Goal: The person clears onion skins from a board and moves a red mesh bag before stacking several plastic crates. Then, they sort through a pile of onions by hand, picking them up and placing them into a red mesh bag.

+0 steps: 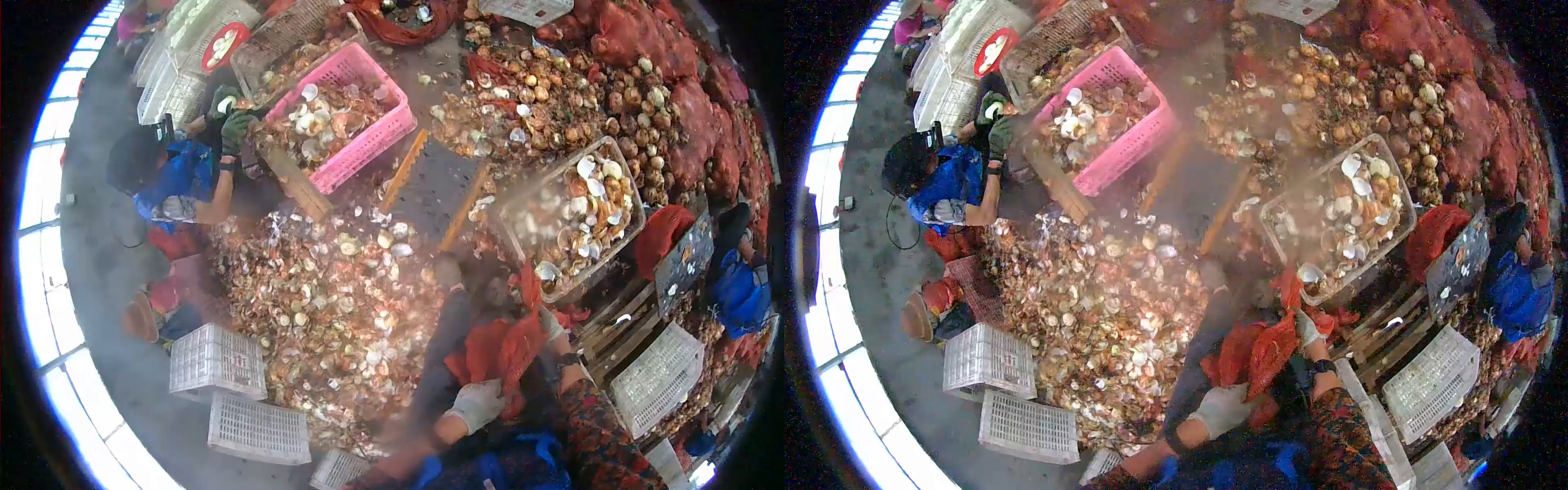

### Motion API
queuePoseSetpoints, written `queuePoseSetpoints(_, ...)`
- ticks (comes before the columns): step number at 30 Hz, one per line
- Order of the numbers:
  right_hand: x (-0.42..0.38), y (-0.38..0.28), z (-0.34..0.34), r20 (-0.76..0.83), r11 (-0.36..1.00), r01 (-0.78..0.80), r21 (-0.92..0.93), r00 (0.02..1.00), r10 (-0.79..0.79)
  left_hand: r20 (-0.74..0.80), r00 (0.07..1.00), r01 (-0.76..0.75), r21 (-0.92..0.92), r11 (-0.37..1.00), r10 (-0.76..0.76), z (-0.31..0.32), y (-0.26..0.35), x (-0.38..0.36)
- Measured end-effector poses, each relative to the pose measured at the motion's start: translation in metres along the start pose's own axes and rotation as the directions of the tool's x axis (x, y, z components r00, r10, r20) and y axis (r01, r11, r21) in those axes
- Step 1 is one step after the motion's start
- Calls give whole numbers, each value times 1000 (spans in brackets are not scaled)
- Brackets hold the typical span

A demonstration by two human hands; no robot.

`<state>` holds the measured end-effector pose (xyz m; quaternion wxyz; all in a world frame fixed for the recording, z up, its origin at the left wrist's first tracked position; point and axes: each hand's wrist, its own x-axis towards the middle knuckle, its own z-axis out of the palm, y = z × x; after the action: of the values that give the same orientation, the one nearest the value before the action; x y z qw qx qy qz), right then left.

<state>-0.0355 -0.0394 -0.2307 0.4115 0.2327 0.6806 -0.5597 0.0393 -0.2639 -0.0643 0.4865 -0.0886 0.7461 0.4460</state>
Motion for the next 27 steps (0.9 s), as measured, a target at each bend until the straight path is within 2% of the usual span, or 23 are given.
queuePoseSetpoints(2, -4, -11, 4, 0, 999, -43, 11, 999, 43, -41, 999, 5, 5, 1000, -5, 6, 9, -5)
queuePoseSetpoints(6, -10, -55, 13, -9, 875, -373, 309, 919, 395, -112, 994, 8, -60, 998, -15, 23, 19, -11)
queuePoseSetpoints(7, -10, -53, 13, -6, 859, -401, 319, 905, 425, -107, 994, 25, -65, 998, -32, 25, 19, -12)
queuePoseSetpoints(8, -11, -51, 14, -3, 842, -428, 329, 891, 454, -101, 994, 41, -70, 997, -48, 27, 19, -13)
queuePoseSetpoints(12, -12, -25, 12, -23, 928, -349, 128, 935, 355, -30, 995, 89, -128, 988, -94, 11, 15, -35)
queuePoseSetpoints(15, 4, 21, -15, 13, 977, -186, 101, 983, 185, 3, 997, 71, -112, 991, -71, 16, 10, -38)
queuePoseSetpoints(16, 4, 33, -21, 57, 998, -24, 61, 998, 20, 12, 998, 64, -101, 993, -64, 15, 7, -41)
queuePoseSetpoints(17, 4, 45, -27, 100, 989, 142, 37, 984, -145, 18, 998, 56, -88, 995, -55, 13, 3, -43)
queuePoseSetpoints(18, -3, 46, -25, 183, 920, 392, -18, 906, -382, 14, 999, 38, -83, 996, -37, 10, -1, -45)
queuePoseSetpoints(20, -16, 46, -13, 275, 818, 530, -226, 840, -468, 18, 1000, -2, -84, 996, 4, 2, -17, -60)
queuePoseSetpoints(22, -44, -19, 24, 218, 792, 314, -523, 948, -231, -86, 996, -49, -119, 992, 39, 14, -39, -61)
queuePoseSetpoints(23, -46, -15, 33, 171, 854, 236, -463, 970, -175, -141, 989, -72, -138, 988, 53, 20, -51, -64)
queuePoseSetpoints(25, -52, -15, 55, 74, 946, 81, -315, 995, -60, -144, 988, -83, -152, 985, 61, 16, -69, -74)
queuePoseSetpoints(26, -47, -21, 68, 53, 984, -176, 37, 983, 173, -148, 987, -86, -162, 983, 62, 13, -79, -82)
queuePoseSetpoints(27, -50, -26, 83, 83, 954, -270, 130, 962, 261, -171, 983, -100, -160, 982, 73, 11, -89, -90)
